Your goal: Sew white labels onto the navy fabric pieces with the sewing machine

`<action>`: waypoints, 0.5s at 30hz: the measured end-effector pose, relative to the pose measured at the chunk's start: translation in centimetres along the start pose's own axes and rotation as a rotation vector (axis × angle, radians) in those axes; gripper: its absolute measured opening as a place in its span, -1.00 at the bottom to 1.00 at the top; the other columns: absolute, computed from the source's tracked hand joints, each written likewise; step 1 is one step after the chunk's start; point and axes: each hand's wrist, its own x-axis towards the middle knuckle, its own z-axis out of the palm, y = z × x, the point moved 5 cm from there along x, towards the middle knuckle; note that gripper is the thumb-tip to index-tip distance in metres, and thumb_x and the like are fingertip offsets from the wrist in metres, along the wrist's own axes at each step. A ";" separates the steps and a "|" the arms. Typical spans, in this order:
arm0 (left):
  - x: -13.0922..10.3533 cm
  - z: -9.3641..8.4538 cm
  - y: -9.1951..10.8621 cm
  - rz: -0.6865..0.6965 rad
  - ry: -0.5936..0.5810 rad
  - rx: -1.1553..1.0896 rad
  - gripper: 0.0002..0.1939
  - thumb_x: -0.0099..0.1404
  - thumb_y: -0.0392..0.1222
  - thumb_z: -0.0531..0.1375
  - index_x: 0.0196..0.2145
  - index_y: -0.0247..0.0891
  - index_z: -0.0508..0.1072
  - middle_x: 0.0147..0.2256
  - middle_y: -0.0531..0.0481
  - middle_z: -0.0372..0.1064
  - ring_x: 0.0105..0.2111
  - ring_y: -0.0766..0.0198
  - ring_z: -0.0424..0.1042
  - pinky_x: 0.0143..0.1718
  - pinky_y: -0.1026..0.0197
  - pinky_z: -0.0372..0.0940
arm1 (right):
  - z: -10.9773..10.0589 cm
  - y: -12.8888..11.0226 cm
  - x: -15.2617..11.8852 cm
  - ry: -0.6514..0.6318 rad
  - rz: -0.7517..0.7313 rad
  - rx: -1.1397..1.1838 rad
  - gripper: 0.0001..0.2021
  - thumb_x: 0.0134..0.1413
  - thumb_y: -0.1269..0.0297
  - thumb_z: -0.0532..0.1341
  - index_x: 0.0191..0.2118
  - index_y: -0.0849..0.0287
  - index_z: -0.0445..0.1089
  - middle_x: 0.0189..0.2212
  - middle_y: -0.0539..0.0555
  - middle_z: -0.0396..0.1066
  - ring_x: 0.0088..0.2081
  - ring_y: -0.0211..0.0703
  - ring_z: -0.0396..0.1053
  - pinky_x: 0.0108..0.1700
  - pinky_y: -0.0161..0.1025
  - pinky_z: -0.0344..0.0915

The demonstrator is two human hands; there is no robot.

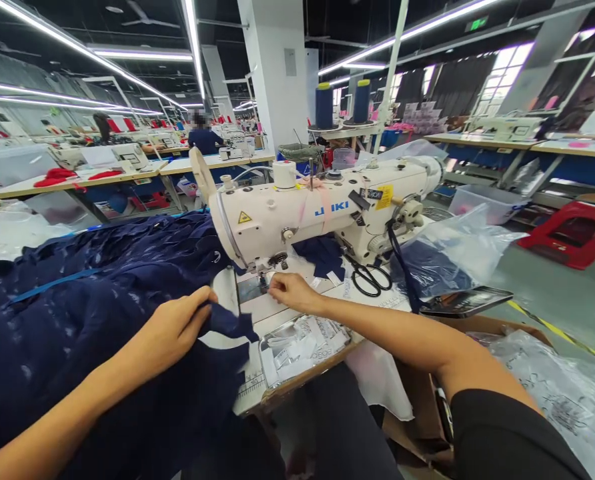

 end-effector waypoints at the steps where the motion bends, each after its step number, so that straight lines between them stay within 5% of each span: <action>1: 1.3 0.9 0.3 -0.024 -0.064 0.007 -0.72 0.25 -0.26 -0.16 -0.28 -0.26 0.31 -0.51 -0.02 0.36 -0.47 0.18 0.37 -0.46 0.21 0.17 | -1.5 0.4 -0.5 0.032 0.003 -0.043 -0.89 -0.07 0.46 0.10 -0.55 0.21 0.22 -0.66 -0.12 0.22 -0.58 -0.35 0.24 -0.46 -0.38 0.16; 4: 4.6 4.1 1.2 -0.064 -0.144 0.045 -0.71 0.23 -0.34 -0.14 -0.24 -0.27 0.34 -0.40 -0.11 0.42 -0.36 0.11 0.41 -0.38 0.19 0.16 | -6.2 1.7 -1.9 0.131 0.051 -0.326 -0.90 -0.01 0.43 0.09 -0.50 0.23 0.27 -0.62 -0.08 0.26 -0.55 -0.35 0.24 -0.45 -0.39 0.11; 7: 6.2 6.9 1.1 -0.132 -0.094 0.050 -0.69 0.26 -0.30 -0.15 -0.18 -0.33 0.33 -0.34 -0.23 0.43 -0.29 0.02 0.41 -0.34 0.15 0.15 | -9.1 2.6 -3.2 0.132 0.129 -0.641 -0.89 0.01 0.42 0.09 -0.45 0.23 0.34 -0.57 -0.05 0.30 -0.50 -0.32 0.23 -0.44 -0.39 0.06; 11: 5.7 9.2 -0.3 -0.204 -0.044 0.038 -0.68 0.30 -0.17 -0.14 -0.21 -0.34 0.34 -0.38 -0.21 0.44 -0.32 0.02 0.42 -0.37 0.17 0.16 | -9.5 3.1 -3.9 0.097 0.154 -0.757 -0.89 0.00 0.41 0.11 -0.44 0.21 0.38 -0.47 0.01 0.35 -0.46 -0.28 0.24 -0.40 -0.33 0.02; 15: 4.6 9.7 -1.7 -0.227 -0.011 0.011 -0.70 0.28 -0.11 -0.10 -0.35 -0.28 0.36 -0.54 -0.05 0.38 -0.44 0.14 0.40 -0.44 0.24 0.13 | -8.5 3.5 -3.3 0.085 0.186 -0.821 -0.86 0.02 0.39 0.10 -0.44 0.22 0.39 -0.45 0.04 0.35 -0.43 -0.23 0.26 -0.33 -0.27 -0.01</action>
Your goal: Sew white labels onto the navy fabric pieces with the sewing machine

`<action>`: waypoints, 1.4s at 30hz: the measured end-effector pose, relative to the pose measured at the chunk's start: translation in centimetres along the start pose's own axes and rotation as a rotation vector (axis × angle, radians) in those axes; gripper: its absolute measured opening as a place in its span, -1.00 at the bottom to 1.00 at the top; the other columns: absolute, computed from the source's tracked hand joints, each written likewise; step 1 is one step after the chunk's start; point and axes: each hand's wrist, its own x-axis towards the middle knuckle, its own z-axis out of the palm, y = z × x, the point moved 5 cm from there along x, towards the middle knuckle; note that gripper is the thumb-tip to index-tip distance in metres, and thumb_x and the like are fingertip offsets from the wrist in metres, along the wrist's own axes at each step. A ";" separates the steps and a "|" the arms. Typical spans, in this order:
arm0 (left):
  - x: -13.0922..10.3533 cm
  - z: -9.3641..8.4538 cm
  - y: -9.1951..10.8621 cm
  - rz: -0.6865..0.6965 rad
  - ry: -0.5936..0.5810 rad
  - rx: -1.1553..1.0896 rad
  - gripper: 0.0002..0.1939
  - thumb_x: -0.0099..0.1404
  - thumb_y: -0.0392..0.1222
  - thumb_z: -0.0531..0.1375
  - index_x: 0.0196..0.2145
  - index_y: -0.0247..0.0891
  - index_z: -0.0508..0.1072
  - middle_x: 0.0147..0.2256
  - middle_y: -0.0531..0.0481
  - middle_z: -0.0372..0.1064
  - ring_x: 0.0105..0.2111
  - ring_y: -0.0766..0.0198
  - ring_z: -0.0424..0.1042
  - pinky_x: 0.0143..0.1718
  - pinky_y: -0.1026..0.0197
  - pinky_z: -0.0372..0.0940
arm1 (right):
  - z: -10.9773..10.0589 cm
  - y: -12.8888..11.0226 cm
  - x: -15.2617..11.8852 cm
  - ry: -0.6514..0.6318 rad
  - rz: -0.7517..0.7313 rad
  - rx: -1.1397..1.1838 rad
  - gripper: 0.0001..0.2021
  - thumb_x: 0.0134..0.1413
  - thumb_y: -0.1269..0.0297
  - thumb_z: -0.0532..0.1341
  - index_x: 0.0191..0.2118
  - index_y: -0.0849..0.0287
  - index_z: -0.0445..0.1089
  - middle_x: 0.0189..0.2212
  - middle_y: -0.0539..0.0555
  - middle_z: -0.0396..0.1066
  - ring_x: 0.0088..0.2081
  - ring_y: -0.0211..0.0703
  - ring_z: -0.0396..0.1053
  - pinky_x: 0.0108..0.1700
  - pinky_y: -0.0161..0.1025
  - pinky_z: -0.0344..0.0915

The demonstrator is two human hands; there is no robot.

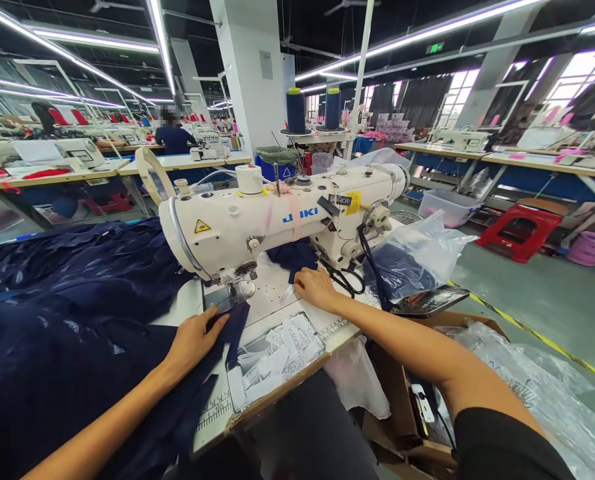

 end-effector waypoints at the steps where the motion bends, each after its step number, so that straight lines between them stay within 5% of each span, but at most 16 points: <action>1: -0.1 0.0 -0.2 0.009 0.013 -0.005 -0.70 0.27 -0.09 -0.09 -0.41 -0.26 0.36 -0.60 -0.01 0.34 -0.48 0.15 0.38 -0.46 0.25 0.11 | 0.2 -0.1 0.2 -0.005 0.007 -0.007 -0.87 0.02 0.38 0.11 -0.44 0.22 0.38 -0.44 0.05 0.36 -0.43 -0.22 0.27 -0.31 -0.26 -0.01; 10: -0.1 -0.7 -0.3 0.014 0.070 -0.134 -0.65 0.20 -0.01 -0.09 -0.61 -0.20 0.26 -0.73 0.09 0.14 -0.60 0.21 0.29 -0.54 0.27 0.07 | 0.9 -0.3 1.3 -0.007 0.023 0.010 -0.95 -0.04 0.40 0.15 -0.46 0.21 0.35 -0.45 0.01 0.37 -0.41 -0.23 0.28 -0.29 -0.28 0.00; 21: 0.2 -1.3 -0.4 0.023 0.070 -0.308 -0.60 0.12 0.12 -0.08 -0.65 -0.18 0.27 -0.72 0.09 0.22 -0.65 0.25 0.28 -0.58 0.28 0.10 | -6.4 5.6 -1.0 0.158 0.164 -0.075 -0.91 0.00 0.41 0.12 -0.34 0.20 0.36 -0.43 0.06 0.39 -0.41 -0.20 0.28 -0.41 -0.32 0.02; 32: 0.0 -1.3 -0.1 0.028 0.073 -0.330 -0.59 0.11 0.14 -0.10 -0.71 -0.17 0.05 -0.78 0.14 -0.02 -0.71 0.30 0.13 -0.61 0.27 0.04 | -2.0 2.6 -5.4 -0.011 -0.246 -0.394 -0.86 0.03 0.27 0.17 -0.42 0.23 0.39 -0.41 0.09 0.35 -0.39 -0.21 0.25 -0.30 -0.24 -0.03; 36: 0.0 -1.2 -0.1 0.043 0.087 -0.319 -0.59 0.12 0.13 -0.10 -0.71 -0.17 0.02 -0.76 0.13 -0.02 -0.70 0.31 0.12 -0.62 0.27 0.03 | -0.4 2.2 -5.7 0.021 -0.320 -0.496 -0.82 0.08 0.45 0.06 -0.47 0.27 0.36 -0.46 0.12 0.34 -0.44 -0.21 0.22 -0.30 -0.20 -0.03; 39: 0.0 -1.2 -0.2 0.044 0.087 -0.300 -0.59 0.13 0.12 -0.10 -0.70 -0.18 0.04 -0.75 0.14 -0.02 -0.69 0.32 0.12 -0.60 0.28 0.05 | -0.7 2.3 -5.6 0.062 -0.323 -0.389 -0.81 0.03 0.52 0.03 -0.51 0.26 0.33 -0.50 0.11 0.33 -0.46 -0.22 0.20 -0.30 -0.20 -0.01; 42: -0.1 -1.3 -0.1 0.040 0.082 -0.301 -0.61 0.13 0.11 -0.11 -0.69 -0.18 0.08 -0.75 0.15 -0.02 -0.69 0.31 0.14 -0.59 0.27 0.07 | -2.8 3.1 -5.2 0.188 -0.177 0.015 -0.84 0.00 0.44 0.04 -0.52 0.22 0.30 -0.53 0.04 0.30 -0.47 -0.25 0.19 -0.34 -0.25 0.04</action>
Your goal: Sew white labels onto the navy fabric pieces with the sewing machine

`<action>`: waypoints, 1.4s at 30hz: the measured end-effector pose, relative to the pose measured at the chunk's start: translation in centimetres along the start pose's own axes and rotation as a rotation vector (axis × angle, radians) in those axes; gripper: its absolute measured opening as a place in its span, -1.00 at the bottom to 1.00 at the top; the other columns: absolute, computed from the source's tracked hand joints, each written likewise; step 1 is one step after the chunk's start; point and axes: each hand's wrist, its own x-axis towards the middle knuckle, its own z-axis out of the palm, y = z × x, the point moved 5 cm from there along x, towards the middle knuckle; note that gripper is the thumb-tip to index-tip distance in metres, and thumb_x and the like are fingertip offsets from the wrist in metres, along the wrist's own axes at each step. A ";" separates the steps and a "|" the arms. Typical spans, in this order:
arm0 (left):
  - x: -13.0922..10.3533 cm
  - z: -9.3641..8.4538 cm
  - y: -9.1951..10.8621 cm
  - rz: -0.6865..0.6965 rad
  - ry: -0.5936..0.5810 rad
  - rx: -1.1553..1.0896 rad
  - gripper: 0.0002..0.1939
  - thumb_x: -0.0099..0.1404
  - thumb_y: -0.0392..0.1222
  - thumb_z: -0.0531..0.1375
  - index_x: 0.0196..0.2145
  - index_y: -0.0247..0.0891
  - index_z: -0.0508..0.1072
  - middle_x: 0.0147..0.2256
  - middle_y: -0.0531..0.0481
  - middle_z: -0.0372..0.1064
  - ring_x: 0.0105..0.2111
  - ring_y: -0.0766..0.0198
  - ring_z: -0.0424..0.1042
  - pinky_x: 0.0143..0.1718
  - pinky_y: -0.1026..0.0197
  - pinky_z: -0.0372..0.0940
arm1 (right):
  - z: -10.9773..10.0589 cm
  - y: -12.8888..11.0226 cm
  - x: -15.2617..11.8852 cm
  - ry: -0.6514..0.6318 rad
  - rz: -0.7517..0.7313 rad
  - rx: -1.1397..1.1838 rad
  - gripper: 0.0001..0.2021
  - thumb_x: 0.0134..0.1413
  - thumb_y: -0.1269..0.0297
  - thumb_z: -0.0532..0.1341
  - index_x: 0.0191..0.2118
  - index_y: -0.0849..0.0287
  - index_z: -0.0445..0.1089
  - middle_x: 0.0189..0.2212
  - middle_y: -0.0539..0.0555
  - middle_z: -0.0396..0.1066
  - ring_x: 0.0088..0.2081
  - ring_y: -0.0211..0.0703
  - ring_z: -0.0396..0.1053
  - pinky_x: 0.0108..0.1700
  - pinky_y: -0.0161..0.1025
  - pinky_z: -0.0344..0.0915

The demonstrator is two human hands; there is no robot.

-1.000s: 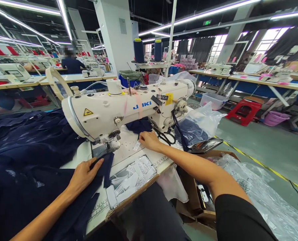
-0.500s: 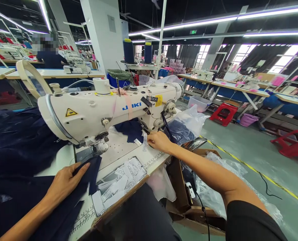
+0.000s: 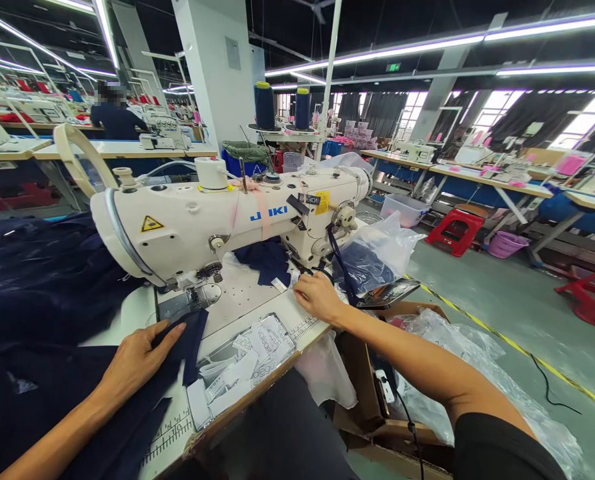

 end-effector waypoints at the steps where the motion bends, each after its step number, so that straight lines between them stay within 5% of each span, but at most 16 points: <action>1: 0.0 0.0 0.1 -0.001 -0.002 -0.007 -0.61 0.13 0.12 -0.11 -0.69 -0.17 0.09 -0.75 0.15 -0.01 -0.69 0.31 0.15 -0.59 0.27 0.07 | -0.7 0.5 0.2 0.051 0.090 0.171 -0.84 0.00 0.39 0.04 -0.52 0.21 0.29 -0.56 0.01 0.27 -0.49 -0.27 0.18 -0.37 -0.28 0.05; 5: -0.1 -0.2 0.3 -0.004 0.007 -0.039 -0.61 0.13 0.13 -0.11 -0.68 -0.18 0.11 -0.75 0.14 0.03 -0.69 0.30 0.18 -0.61 0.28 0.05 | -1.6 1.6 0.6 0.102 0.346 0.808 -0.81 -0.03 0.21 0.09 -0.54 0.19 0.26 -0.68 -0.09 0.19 -0.58 -0.32 0.13 -0.43 -0.31 0.06; 10: -0.2 -0.1 -0.2 0.001 0.010 -0.055 -0.63 0.15 0.09 -0.08 -0.63 -0.19 0.22 -0.70 0.10 0.19 -0.63 0.27 0.27 -0.59 0.28 0.10 | -0.9 1.0 0.8 0.104 0.457 1.261 -0.80 -0.21 0.18 0.22 -0.55 0.20 0.28 -0.61 -0.07 0.25 -0.61 -0.37 0.12 -0.47 -0.31 0.05; 15: -0.6 -1.1 0.9 0.154 0.174 -0.177 -0.66 0.14 0.02 0.01 -0.29 -0.26 0.39 -0.23 -0.10 0.39 -0.22 0.13 0.36 -0.32 0.20 0.26 | -0.5 -1.3 1.3 0.058 0.459 1.439 -0.82 -0.22 0.22 0.24 -0.58 0.19 0.26 -0.62 -0.06 0.24 -0.60 -0.37 0.12 -0.47 -0.31 0.06; 17: -1.1 -1.3 1.9 0.196 0.169 -0.273 -0.64 0.16 -0.01 0.01 -0.20 -0.26 0.38 -0.12 -0.13 0.35 -0.08 0.10 0.29 -0.19 0.15 0.26 | -0.3 -3.1 1.7 0.008 0.423 1.480 -0.81 -0.22 0.22 0.24 -0.58 0.19 0.25 -0.63 -0.07 0.23 -0.60 -0.36 0.13 -0.47 -0.30 0.06; 22: -3.0 -1.2 4.5 0.185 -0.071 -0.606 -0.60 0.17 -0.08 0.06 -0.05 -0.23 0.32 -0.01 -0.12 0.29 -0.04 0.13 0.27 -0.03 0.10 0.18 | 0.8 -8.8 3.0 -0.138 0.272 1.525 -0.80 -0.18 0.19 0.23 -0.59 0.19 0.28 -0.66 -0.08 0.19 -0.60 -0.35 0.13 -0.46 -0.29 0.07; 26: -3.9 -1.1 5.2 0.158 -0.188 -0.818 -0.72 0.17 -0.07 0.06 -0.26 -0.29 0.40 -0.30 -0.09 0.43 -0.28 0.21 0.37 -0.21 0.19 0.24 | 1.7 -11.7 3.9 -0.141 0.112 1.421 -0.81 -0.08 0.19 0.20 -0.56 0.19 0.32 -0.65 -0.07 0.19 -0.55 -0.32 0.14 -0.38 -0.28 0.10; 30: -3.7 -1.2 4.1 0.049 -0.089 -0.840 -0.74 0.17 -0.07 0.05 -0.54 -0.29 0.33 -0.63 0.07 0.28 -0.56 0.37 0.24 -0.42 0.28 0.17 | 1.9 -12.1 4.5 0.001 0.055 1.204 -0.76 -0.06 0.17 0.18 -0.61 0.18 0.30 -0.63 -0.05 0.21 -0.50 -0.28 0.17 -0.36 -0.28 0.12; 42: -3.4 -1.5 3.8 0.035 -0.043 -0.889 -0.80 0.13 -0.10 0.09 -0.40 -0.29 0.37 -0.62 0.10 0.29 -0.58 0.37 0.25 -0.48 0.30 0.17 | 2.3 -10.9 4.7 0.085 0.226 1.165 -0.79 -0.15 0.16 0.22 -0.57 0.20 0.29 -0.70 -0.10 0.17 -0.61 -0.35 0.11 -0.50 -0.32 0.06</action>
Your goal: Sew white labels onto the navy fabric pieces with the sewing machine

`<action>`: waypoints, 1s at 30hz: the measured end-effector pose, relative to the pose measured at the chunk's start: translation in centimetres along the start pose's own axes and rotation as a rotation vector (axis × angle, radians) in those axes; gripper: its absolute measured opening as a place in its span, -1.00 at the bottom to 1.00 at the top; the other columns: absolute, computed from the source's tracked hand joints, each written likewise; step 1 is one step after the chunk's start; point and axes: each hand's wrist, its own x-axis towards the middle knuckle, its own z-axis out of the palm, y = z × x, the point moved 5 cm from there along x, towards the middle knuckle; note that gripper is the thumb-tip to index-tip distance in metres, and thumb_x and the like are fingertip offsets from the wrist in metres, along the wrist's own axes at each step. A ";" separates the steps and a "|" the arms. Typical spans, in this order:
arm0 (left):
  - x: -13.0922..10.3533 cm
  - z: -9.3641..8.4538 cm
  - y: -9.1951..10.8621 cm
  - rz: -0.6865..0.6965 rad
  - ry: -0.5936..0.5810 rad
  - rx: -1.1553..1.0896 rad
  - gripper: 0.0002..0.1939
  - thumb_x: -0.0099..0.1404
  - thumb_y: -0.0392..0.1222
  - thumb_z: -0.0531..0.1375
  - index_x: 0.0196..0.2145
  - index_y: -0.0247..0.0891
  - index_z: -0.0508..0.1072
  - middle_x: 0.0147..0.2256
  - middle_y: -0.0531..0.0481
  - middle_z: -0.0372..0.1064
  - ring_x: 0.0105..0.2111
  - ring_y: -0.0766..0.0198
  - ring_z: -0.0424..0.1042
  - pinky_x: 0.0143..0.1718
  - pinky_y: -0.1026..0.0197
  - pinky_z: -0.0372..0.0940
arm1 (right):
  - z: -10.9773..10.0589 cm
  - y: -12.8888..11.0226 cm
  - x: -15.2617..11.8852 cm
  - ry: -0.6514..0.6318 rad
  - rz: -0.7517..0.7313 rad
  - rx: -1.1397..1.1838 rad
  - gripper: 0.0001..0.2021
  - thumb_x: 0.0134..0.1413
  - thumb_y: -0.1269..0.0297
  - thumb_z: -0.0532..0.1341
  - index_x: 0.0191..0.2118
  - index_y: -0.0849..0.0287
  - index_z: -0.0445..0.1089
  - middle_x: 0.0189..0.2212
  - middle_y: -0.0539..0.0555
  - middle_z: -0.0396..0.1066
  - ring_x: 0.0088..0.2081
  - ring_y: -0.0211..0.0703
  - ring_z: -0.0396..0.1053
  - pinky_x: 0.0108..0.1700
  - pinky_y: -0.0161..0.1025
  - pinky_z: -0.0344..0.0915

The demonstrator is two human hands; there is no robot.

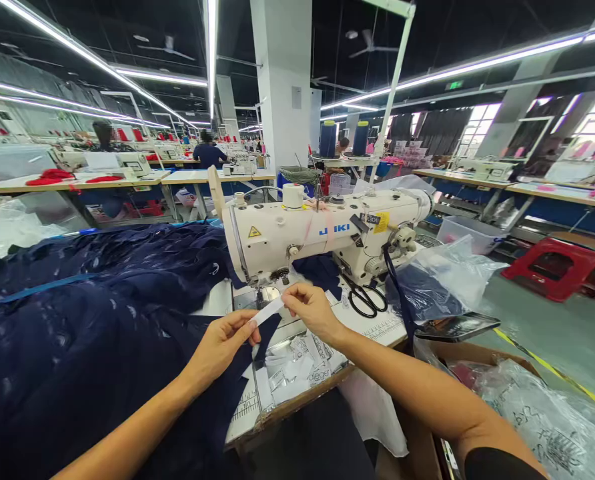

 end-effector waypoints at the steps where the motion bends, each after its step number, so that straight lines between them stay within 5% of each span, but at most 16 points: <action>1: 0.0 -0.2 0.0 0.005 0.021 -0.026 -0.80 0.12 -0.11 0.09 -0.35 -0.29 0.36 -0.59 0.09 0.32 -0.56 0.36 0.28 -0.45 0.29 0.20 | -0.3 0.1 0.1 0.029 0.003 0.015 -0.79 -0.15 0.16 0.21 -0.58 0.20 0.29 -0.70 -0.10 0.17 -0.61 -0.35 0.11 -0.49 -0.32 0.06; 6: 0.0 -1.0 0.3 0.043 0.069 -0.031 -0.85 0.10 -0.14 0.14 -0.39 -0.27 0.34 -0.57 0.06 0.38 -0.53 0.34 0.34 -0.39 0.27 0.24 | -1.6 0.9 0.4 0.116 0.019 0.058 -0.80 -0.16 0.18 0.21 -0.58 0.20 0.28 -0.72 -0.11 0.19 -0.62 -0.36 0.10 -0.47 -0.32 0.05; 12: -0.5 0.0 1.3 0.004 -0.218 -0.129 -0.76 0.10 -0.10 0.17 -0.28 -0.26 0.40 -0.35 -0.08 0.49 -0.24 0.19 0.42 -0.15 0.18 0.22 | -2.1 1.5 0.5 0.134 0.035 0.143 -0.75 -0.18 0.14 0.25 -0.59 0.21 0.29 -0.72 -0.12 0.19 -0.62 -0.38 0.10 -0.46 -0.32 0.03; 17: -0.5 0.2 1.1 -0.054 -0.342 -0.136 -0.77 0.10 -0.06 0.18 -0.34 -0.26 0.40 -0.36 -0.08 0.49 -0.30 0.21 0.43 -0.19 0.18 0.24 | -1.2 1.9 0.3 -0.080 0.141 0.435 -0.69 -0.27 0.10 0.33 -0.59 0.23 0.28 -0.70 -0.13 0.21 -0.64 -0.43 0.09 -0.48 -0.35 0.00; 22: 0.3 -1.0 0.6 0.041 -0.167 0.186 -0.80 0.12 -0.11 0.14 -0.48 -0.29 0.47 -0.60 0.03 0.40 -0.52 0.32 0.35 -0.38 0.28 0.23 | 0.9 1.9 -0.8 -0.422 0.236 0.445 -0.67 -0.30 0.07 0.34 -0.57 0.24 0.29 -0.70 -0.10 0.21 -0.66 -0.42 0.08 -0.54 -0.37 -0.01; 25: 0.4 -1.5 0.6 0.081 -0.053 0.302 -0.83 0.10 -0.17 0.15 -0.48 -0.28 0.50 -0.59 0.05 0.38 -0.57 0.35 0.30 -0.48 0.32 0.19 | 1.5 1.8 -1.2 -0.352 0.148 0.241 -0.72 -0.20 0.10 0.29 -0.56 0.24 0.32 -0.70 -0.10 0.20 -0.63 -0.40 0.11 -0.54 -0.37 0.01; 30: 0.1 -1.2 0.5 0.086 -0.043 0.392 -0.83 0.09 -0.22 0.14 -0.51 -0.28 0.52 -0.57 0.04 0.43 -0.57 0.36 0.31 -0.47 0.33 0.16 | 2.2 0.4 -1.9 -0.189 -0.044 -0.056 -0.81 -0.05 0.19 0.20 -0.51 0.21 0.35 -0.59 -0.05 0.26 -0.55 -0.34 0.17 -0.47 -0.34 0.11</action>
